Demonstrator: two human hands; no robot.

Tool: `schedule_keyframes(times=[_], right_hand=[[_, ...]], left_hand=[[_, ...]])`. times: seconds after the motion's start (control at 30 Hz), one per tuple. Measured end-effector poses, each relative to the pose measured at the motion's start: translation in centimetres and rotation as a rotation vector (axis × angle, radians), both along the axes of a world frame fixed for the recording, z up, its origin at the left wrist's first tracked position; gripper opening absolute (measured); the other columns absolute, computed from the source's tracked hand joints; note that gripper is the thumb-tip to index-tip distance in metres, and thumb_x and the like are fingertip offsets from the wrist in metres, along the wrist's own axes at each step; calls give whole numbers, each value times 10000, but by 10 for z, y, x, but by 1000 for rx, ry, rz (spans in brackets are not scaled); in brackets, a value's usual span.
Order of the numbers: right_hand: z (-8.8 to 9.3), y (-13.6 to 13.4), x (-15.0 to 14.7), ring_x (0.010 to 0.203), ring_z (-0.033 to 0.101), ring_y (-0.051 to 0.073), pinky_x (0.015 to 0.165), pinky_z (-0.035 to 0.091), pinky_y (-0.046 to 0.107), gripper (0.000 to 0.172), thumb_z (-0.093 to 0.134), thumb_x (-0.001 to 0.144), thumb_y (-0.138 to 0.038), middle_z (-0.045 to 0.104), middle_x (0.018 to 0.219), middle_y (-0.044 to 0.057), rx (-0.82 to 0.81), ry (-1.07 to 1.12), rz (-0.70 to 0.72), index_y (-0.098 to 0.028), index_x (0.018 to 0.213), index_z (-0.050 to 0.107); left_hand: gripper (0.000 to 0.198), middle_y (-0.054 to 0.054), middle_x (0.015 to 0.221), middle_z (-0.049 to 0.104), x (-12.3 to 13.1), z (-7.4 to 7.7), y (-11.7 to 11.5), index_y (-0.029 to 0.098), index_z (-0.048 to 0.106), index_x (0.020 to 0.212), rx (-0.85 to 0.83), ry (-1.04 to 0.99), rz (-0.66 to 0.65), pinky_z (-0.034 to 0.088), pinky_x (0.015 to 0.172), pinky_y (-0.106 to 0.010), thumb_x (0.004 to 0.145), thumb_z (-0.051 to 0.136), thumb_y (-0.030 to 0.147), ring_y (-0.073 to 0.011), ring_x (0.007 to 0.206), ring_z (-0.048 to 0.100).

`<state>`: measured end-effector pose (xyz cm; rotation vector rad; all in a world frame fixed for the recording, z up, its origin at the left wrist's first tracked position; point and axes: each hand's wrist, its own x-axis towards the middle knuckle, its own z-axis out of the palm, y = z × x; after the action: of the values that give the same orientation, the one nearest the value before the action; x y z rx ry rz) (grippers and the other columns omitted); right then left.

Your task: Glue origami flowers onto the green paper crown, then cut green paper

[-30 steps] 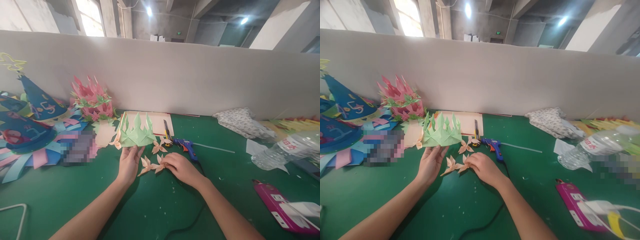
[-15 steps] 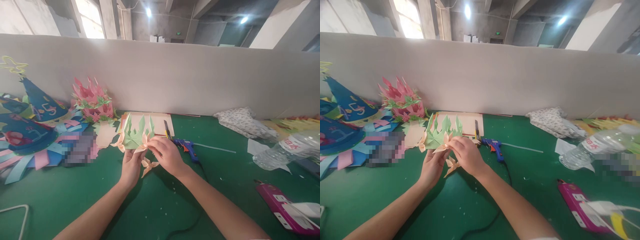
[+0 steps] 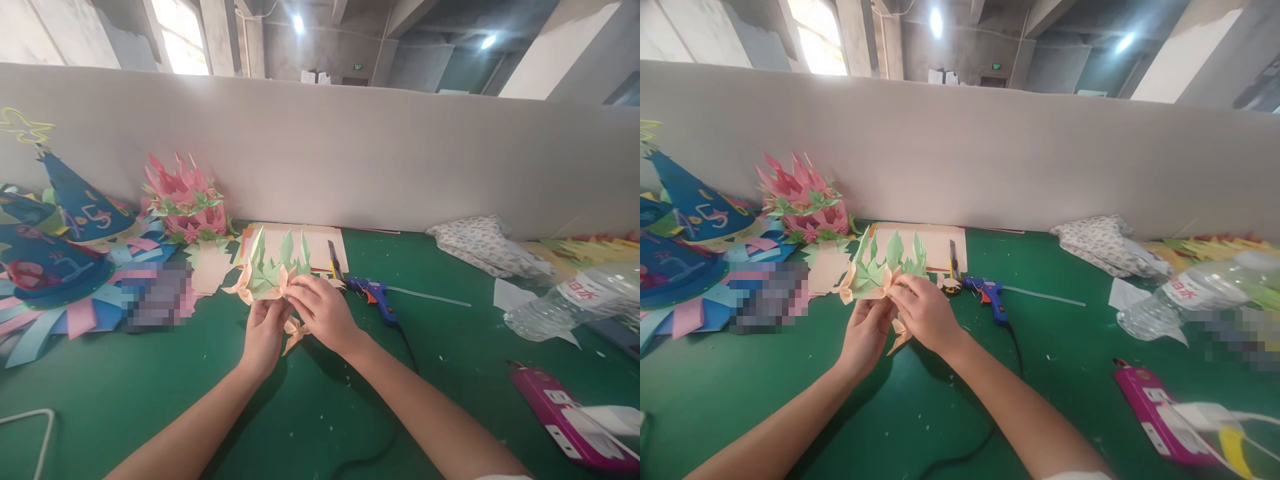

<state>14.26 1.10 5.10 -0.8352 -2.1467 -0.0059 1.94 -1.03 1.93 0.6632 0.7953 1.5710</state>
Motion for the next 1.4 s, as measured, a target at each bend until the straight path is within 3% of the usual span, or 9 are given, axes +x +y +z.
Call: schedule_keyframes(times=[0.37, 0.73, 1.03, 1.4], right_hand=[[1, 1, -2, 888, 579, 163, 782, 472, 299, 190, 431, 906, -162, 642, 988, 54, 17, 19, -6, -190, 949, 614], [1, 0, 1, 901, 571, 170, 822, 468, 318, 199, 429, 891, -119, 649, 980, 63, 95, -59, -9, -164, 964, 608], [2, -1, -1, 939, 559, 178, 860, 469, 339, 231, 395, 904, -129, 635, 991, 77, 58, -94, -23, -162, 970, 614], [3, -2, 0, 931, 568, 176, 869, 471, 344, 231, 406, 892, -108, 649, 976, 66, 86, -89, -14, -167, 976, 612]], left_hand=[[94, -9, 852, 659, 1, 5, 0, 186, 581, 783, 4, 30, -10, 473, 852, -325, 721, 640, 224, -173, 951, 605], [111, 7, 757, 666, -1, 2, -3, 176, 589, 714, -41, -30, -14, 477, 871, -322, 675, 692, 166, -127, 828, 632], [85, -17, 810, 686, 2, 9, -3, 170, 626, 730, 88, 35, -100, 482, 830, -285, 743, 653, 249, -138, 859, 624], [154, -20, 702, 677, 1, 9, -2, 162, 616, 662, 8, 59, -74, 504, 799, -295, 697, 692, 292, -155, 791, 642]])
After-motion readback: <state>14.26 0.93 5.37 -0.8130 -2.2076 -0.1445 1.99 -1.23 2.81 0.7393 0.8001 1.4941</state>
